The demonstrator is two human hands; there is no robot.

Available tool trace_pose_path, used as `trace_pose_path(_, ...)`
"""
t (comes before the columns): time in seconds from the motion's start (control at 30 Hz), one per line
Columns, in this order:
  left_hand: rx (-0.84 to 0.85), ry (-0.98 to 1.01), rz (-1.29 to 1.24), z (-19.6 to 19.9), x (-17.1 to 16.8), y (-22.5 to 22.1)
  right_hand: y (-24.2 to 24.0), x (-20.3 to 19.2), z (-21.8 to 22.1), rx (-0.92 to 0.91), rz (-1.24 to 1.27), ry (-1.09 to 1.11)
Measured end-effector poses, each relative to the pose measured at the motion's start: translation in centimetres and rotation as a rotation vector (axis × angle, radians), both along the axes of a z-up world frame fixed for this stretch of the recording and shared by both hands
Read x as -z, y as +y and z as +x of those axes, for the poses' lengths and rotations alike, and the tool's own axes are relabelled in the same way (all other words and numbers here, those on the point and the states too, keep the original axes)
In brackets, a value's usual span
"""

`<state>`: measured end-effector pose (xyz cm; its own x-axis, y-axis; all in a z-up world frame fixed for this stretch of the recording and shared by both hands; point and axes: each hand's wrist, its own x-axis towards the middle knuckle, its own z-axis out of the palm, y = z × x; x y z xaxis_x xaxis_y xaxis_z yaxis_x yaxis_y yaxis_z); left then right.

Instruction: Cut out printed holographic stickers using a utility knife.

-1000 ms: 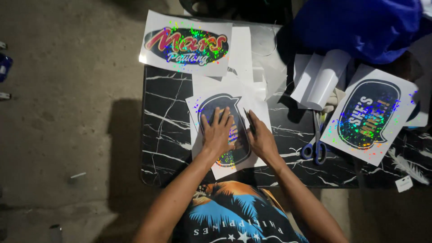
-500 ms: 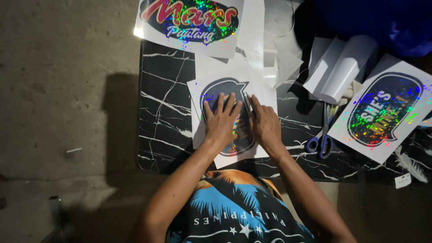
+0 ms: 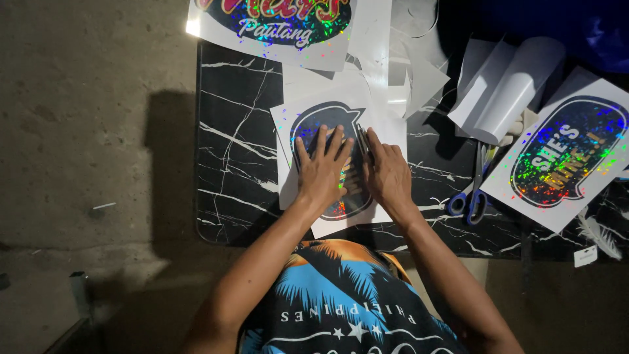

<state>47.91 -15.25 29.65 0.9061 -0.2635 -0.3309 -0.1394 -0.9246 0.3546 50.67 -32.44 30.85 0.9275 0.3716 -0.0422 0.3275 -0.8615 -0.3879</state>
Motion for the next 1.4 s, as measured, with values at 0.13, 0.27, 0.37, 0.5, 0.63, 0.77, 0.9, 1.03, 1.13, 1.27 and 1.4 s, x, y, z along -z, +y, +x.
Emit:
trace_pose_path(0.13, -0.002, -0.013, -0.006, -0.1, 0.0, 0.0, 0.0, -0.2, 0.1, -0.014, 0.003, -0.005)
trace_pose_path(0.27, 0.001, -0.02, -0.011, -0.1, 0.1, 0.0, 0.0, -0.4, 0.0, -0.025, 0.014, -0.021)
trace_pose_path(0.37, -0.005, -0.023, -0.026, -0.1, 0.2, 0.0, -0.1, -0.2, 0.0, -0.025, 0.023, -0.02)
trace_pose_path(0.5, -0.017, -0.013, -0.043, 0.0, 0.1, 0.0, -0.1, 0.0, 0.0, -0.014, 0.036, -0.022)
trace_pose_path(0.63, -0.014, -0.009, -0.029, 0.0, 0.1, 0.0, 0.2, -0.5, 0.0, 0.005, 0.007, 0.022)
trace_pose_path(0.77, -0.01, -0.008, -0.019, 0.0, 0.4, -0.1, 0.2, -0.5, 0.0, -0.002, 0.04, 0.001)
trace_pose_path(0.9, -0.007, -0.011, -0.003, -0.1, 0.9, -0.2, 0.1, -0.3, 0.0, -0.006, 0.032, -0.009)
trace_pose_path(1.03, -0.006, -0.022, -0.007, -0.2, 0.9, -0.2, 0.4, -0.6, 0.1, 0.009, -0.052, -0.024)
trace_pose_path(1.13, -0.007, -0.019, -0.003, -0.1, 0.7, -0.2, 0.3, -0.6, 0.2, 0.01, -0.059, -0.005)
trace_pose_path(1.27, -0.01, -0.009, -0.009, -0.1, 0.3, -0.2, 1.0, -1.2, 0.7, 0.137, -0.082, 0.205)
trace_pose_path(1.4, -0.019, -0.006, -0.02, -0.1, 0.1, -0.1, 0.6, -0.8, 0.7, 0.083, -0.032, 0.154)
